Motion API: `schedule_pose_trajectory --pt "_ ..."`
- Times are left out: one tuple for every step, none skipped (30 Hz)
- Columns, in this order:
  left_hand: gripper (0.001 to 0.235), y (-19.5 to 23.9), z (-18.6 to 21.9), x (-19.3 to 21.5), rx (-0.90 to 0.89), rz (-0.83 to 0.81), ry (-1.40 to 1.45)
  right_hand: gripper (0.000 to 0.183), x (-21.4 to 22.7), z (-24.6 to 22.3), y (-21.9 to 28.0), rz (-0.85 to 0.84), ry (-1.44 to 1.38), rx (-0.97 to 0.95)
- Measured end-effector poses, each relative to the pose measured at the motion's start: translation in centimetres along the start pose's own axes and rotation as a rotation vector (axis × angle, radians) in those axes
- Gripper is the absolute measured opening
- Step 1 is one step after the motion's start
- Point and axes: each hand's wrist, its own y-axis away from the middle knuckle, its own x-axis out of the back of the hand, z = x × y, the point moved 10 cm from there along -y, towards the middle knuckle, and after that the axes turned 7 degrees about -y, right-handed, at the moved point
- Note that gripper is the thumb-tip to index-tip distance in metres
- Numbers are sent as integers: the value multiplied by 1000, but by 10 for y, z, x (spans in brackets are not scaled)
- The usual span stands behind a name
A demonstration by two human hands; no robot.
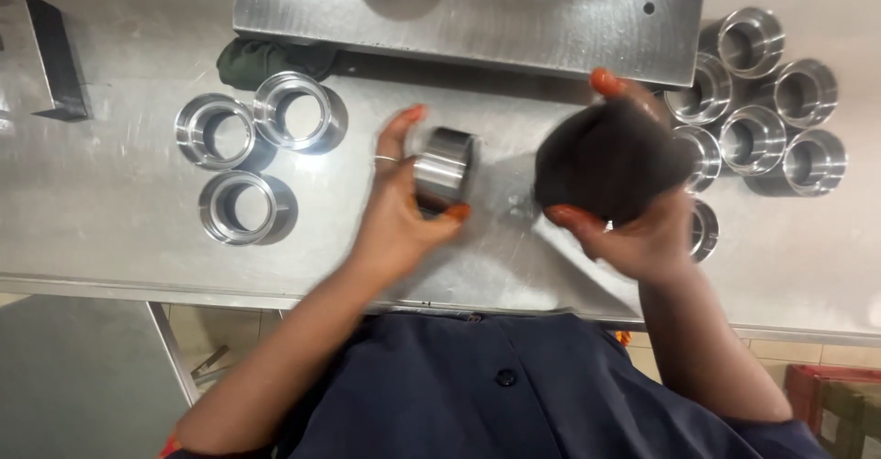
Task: Wipe and inspect circular metal components at a fabrication station.
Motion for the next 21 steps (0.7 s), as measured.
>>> schedule_pose_trajectory --pt "42 2 14 -7 -4 -4 0 78 -11 4 -4 4 3 2" --pt "51 5 47 -9 -196 38 62 69 -25 -10 -5 -7 226 193" --pt "64 11 79 -12 -387 77 127 59 -41 -22 -3 -22 452 381" --pt "64 13 93 -18 -387 59 152 59 -38 -23 2 -16 477 362" --pt "52 17 112 -23 -443 50 103 50 -49 -35 14 -49 718 527" --pt "41 20 130 -19 -501 55 30 41 -66 -41 21 -88 939 708" --pt "41 20 132 -20 -503 53 32 41 -66 -45 20 -87 942 707" --pt "34 25 135 -15 -536 57 -33 35 -31 -14 -3 111 748 161" --pt "28 30 138 -11 -568 60 -99 32 -8 30 3 275 515 -379" --pt "28 32 133 -11 -563 61 -106 32 -6 35 4 272 507 -380" --pt "26 35 130 -13 -591 62 -125 31 -20 66 12 188 33 -583" --pt "24 37 127 -13 -620 65 -143 32 -44 86 22 100 -444 -768" --pt "24 34 130 -8 -616 69 -149 32 -43 86 21 93 -449 -769" --pt "29 29 126 -10 -537 1 -114 26 -29 79 17 164 -326 -667" --pt "35 25 122 -13 -458 -67 -78 30 -15 70 15 233 -202 -565" --pt "35 25 118 -15 -453 -63 -74 30 -18 63 12 228 -199 -570" --pt "28 27 118 -15 -492 -53 -14 23 -26 -6 -9 111 289 44" --pt "22 28 119 -14 -535 -45 48 26 -64 -64 6 -25 759 673" --pt "22 28 118 -17 -534 -42 52 26 -66 -61 10 -29 759 673" --pt "23 27 116 -18 -531 -40 43 21 -51 -42 1 49 723 437" --pt "23 25 115 -20 -528 -39 35 18 -37 -21 -4 128 676 205"
